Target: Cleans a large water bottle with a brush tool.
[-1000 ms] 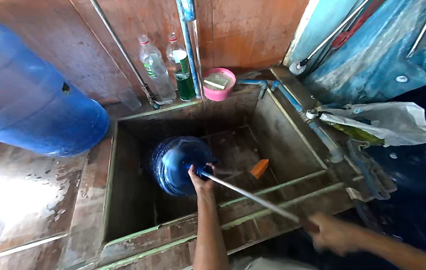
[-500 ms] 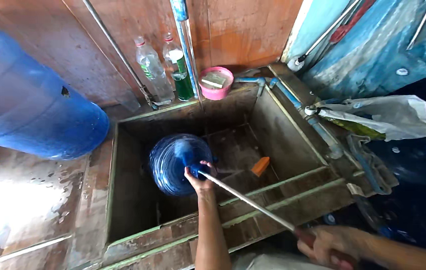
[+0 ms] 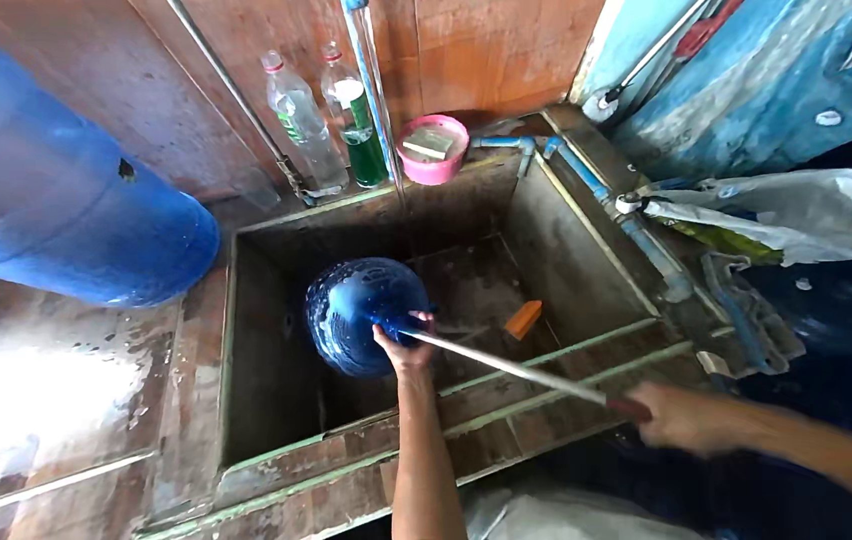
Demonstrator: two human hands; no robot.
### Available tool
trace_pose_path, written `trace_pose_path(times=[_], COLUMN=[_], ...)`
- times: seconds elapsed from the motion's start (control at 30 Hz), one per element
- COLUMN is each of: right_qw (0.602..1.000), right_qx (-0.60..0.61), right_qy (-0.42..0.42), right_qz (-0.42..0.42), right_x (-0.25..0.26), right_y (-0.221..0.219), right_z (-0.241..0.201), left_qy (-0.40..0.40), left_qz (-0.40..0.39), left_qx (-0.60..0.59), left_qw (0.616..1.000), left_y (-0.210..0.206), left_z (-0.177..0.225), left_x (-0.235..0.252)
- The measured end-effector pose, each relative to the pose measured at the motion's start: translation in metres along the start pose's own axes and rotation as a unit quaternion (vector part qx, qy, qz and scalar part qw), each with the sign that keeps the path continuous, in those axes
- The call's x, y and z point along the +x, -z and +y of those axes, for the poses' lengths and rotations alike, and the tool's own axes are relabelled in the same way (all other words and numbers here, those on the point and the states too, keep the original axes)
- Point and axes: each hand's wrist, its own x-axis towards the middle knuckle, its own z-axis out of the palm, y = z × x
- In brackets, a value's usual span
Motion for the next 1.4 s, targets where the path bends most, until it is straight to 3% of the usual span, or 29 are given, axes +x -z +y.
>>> trace_pose_path(times=[0.07, 0.1, 0.13, 0.2, 0.27, 0.3, 0.37, 0.43, 0.47, 0.5, 0.57, 0.6, 0.67, 0.7, 0.77, 0.83, 0.87, 0.9, 0.97, 1.0, 1.03, 1.07, 1.1, 1.17, 1.2, 1.27, 1.3, 1.33, 1.4], right_qw=[0.972, 0.970, 0.985, 0.990, 0.912, 0.925, 0.998, 0.973, 0.953, 0.957, 0.998, 0.988, 0.889, 0.895, 0.990, 0.987, 0.974, 0.977, 0.998, 0.974, 0.918, 0.882, 0.904, 0.996, 0.996, 0.936, 0.926, 0.949, 0.997], right_qx=[-0.181, -0.186, -0.133, 0.120, 0.333, 0.309, 0.049, -0.166, -0.206, -0.191, -0.009, 0.139, 0.374, 0.363, 0.119, -0.118, -0.161, -0.144, 0.048, 0.202, 0.336, 0.387, 0.352, 0.080, -0.065, -0.235, -0.240, -0.193, 0.016], right_qy=[-0.032, -0.025, -0.024, 0.046, 0.084, 0.076, 0.018, -0.011, 0.006, 0.009, 0.012, 0.058, 0.115, 0.106, 0.039, -0.028, -0.016, -0.004, 0.030, 0.074, 0.103, 0.111, 0.100, 0.030, -0.005, 0.041, 0.062, 0.056, 0.052], right_qz=[0.143, 0.153, 0.108, -0.062, -0.225, -0.208, -0.030, 0.163, 0.223, 0.220, 0.062, -0.042, -0.239, -0.238, -0.064, 0.105, 0.158, 0.156, 0.023, -0.075, -0.186, -0.245, -0.224, -0.036, 0.067, 0.261, 0.286, 0.244, 0.050], right_x=[0.000, -0.002, -0.007, -0.007, 0.002, 0.001, -0.006, -0.007, -0.005, -0.006, -0.010, -0.008, -0.001, -0.001, -0.009, -0.012, -0.011, -0.012, -0.014, -0.010, -0.005, -0.003, -0.006, -0.017, -0.021, -0.011, -0.006, -0.003, 0.003], right_y=[0.015, 0.012, 0.003, -0.029, -0.048, -0.039, -0.005, 0.014, 0.012, 0.005, -0.019, -0.034, -0.053, -0.048, -0.020, -0.002, -0.003, -0.007, -0.027, -0.042, -0.054, -0.055, -0.047, -0.016, -0.003, 0.002, 0.001, -0.004, -0.022], right_z=[0.003, 0.007, 0.005, 0.015, 0.028, 0.025, 0.010, 0.008, 0.016, 0.016, 0.004, 0.010, 0.023, 0.021, 0.006, -0.004, 0.002, 0.002, 0.000, 0.007, 0.014, 0.015, 0.011, -0.006, -0.011, 0.011, 0.019, 0.017, 0.003], left_qy=[0.040, 0.045, 0.040, 0.010, -0.016, -0.020, -0.002, 0.029, 0.035, 0.030, 0.001, -0.016, -0.037, -0.041, -0.023, 0.014, 0.021, 0.020, -0.007, -0.020, -0.025, -0.026, -0.023, -0.004, 0.009, 0.028, 0.028, 0.019, -0.013], left_qz=[0.049, 0.080, 0.099, 0.091, 0.040, 0.011, -0.014, 0.017, 0.045, 0.069, 0.063, 0.032, -0.055, -0.083, -0.077, -0.011, 0.022, 0.046, 0.046, 0.023, -0.019, -0.065, -0.098, -0.072, -0.030, 0.031, 0.047, 0.051, 0.035], left_qx=[0.066, 0.079, 0.071, 0.035, -0.026, -0.047, -0.022, 0.035, 0.040, 0.029, -0.009, -0.029, -0.068, -0.074, -0.030, 0.013, 0.020, 0.013, -0.015, -0.033, -0.059, -0.084, -0.095, -0.056, -0.027, 0.014, 0.013, 0.003, -0.018], left_qw=[0.996, 0.993, 0.992, 0.995, 0.999, 0.999, 1.000, 0.999, 0.998, 0.997, 0.998, 0.999, 0.995, 0.993, 0.996, 1.000, 0.999, 0.999, 0.999, 0.999, 0.998, 0.994, 0.990, 0.996, 0.999, 0.999, 0.998, 0.998, 0.999], left_y=[-0.004, -0.008, -0.011, -0.015, -0.016, -0.013, -0.007, -0.008, -0.012, -0.016, -0.018, -0.017, -0.007, -0.003, 0.004, 0.000, -0.006, -0.011, -0.014, -0.014, -0.011, -0.008, -0.004, -0.001, -0.004, -0.012, -0.014, -0.015, -0.016], left_z=[0.004, 0.005, 0.005, 0.004, 0.003, 0.003, 0.001, 0.000, -0.001, -0.002, 0.000, 0.001, 0.003, 0.003, -0.002, -0.002, -0.001, -0.002, -0.001, 0.000, 0.002, 0.003, 0.002, -0.003, -0.005, -0.004, -0.004, -0.004, -0.003], left_x=[-0.001, -0.004, -0.006, -0.010, -0.010, -0.008, -0.004, -0.004, -0.006, -0.009, -0.013, -0.012, -0.006, -0.002, 0.000, -0.003, -0.006, -0.009, -0.013, -0.013, -0.010, -0.006, -0.003, -0.002, -0.003, -0.005, -0.006, -0.006, -0.010])
